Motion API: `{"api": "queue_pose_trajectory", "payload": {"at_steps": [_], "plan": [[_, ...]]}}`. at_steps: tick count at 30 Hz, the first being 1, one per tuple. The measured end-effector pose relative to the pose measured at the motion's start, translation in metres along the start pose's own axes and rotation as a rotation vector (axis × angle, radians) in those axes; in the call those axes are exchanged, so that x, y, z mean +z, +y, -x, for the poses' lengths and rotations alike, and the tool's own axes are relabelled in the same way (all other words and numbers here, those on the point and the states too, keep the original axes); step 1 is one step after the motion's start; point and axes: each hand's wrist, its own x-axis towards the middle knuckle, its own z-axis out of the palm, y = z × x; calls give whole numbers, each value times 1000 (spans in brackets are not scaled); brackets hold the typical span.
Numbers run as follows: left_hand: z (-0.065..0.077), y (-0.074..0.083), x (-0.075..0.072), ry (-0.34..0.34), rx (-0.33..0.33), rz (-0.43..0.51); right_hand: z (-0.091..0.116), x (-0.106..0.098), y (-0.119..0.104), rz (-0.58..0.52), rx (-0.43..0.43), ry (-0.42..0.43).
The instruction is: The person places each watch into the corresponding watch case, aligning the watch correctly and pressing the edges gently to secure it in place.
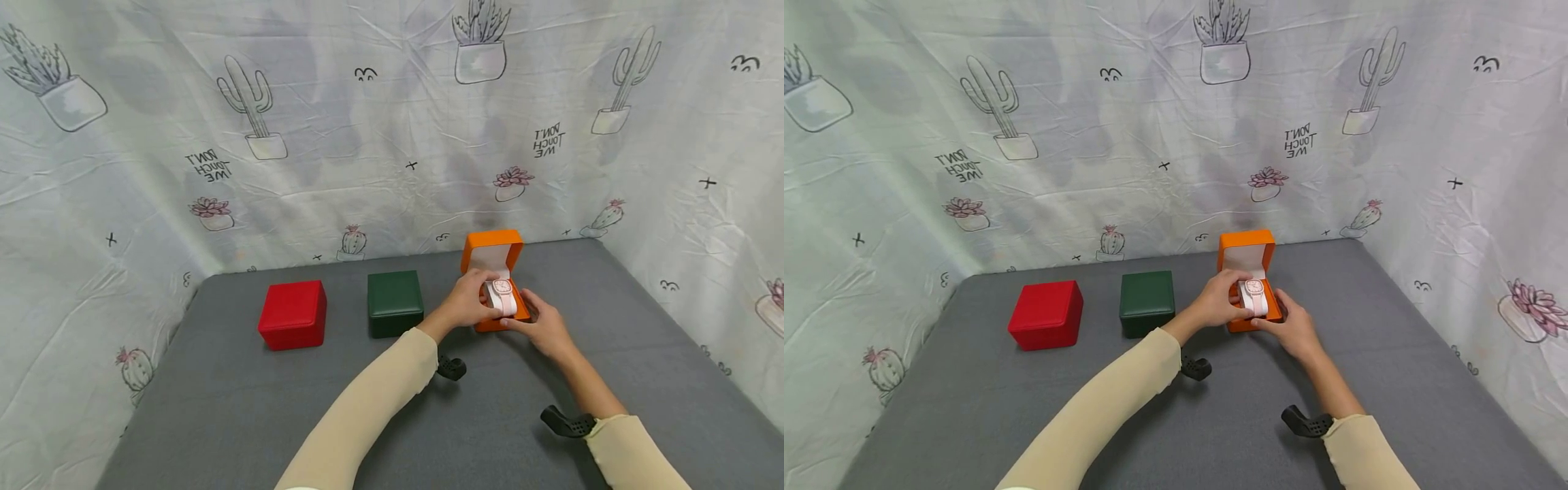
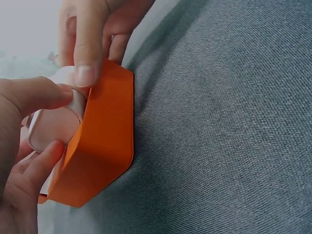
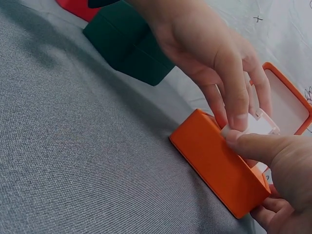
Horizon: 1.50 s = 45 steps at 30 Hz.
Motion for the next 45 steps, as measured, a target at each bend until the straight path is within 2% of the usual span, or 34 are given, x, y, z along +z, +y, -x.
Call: {"api": "queue_pose_trajectory", "payload": {"at_steps": [15, 18, 25, 30, 39, 45], "plan": [[-1, 2, -1, -51, -18, -116, -6, 7, 3, 95, 6, 28], [-2, 3, -1, -51, -19, -117, -6, 6, 2, 109, 10, 36], [-2, 4, 5, -27, -84, -73, -7, 7, 0, 153, 17, 40], [-5, 7, 7, -3, -81, -138, -7, 7, -1, 156, 21, 42], [-9, 10, 10, -23, -75, -214, -6, 7, 2, 129, 10, 39], [-6, 9, 10, -8, -82, -173, -5, 7, 1, 149, 13, 45]]}}
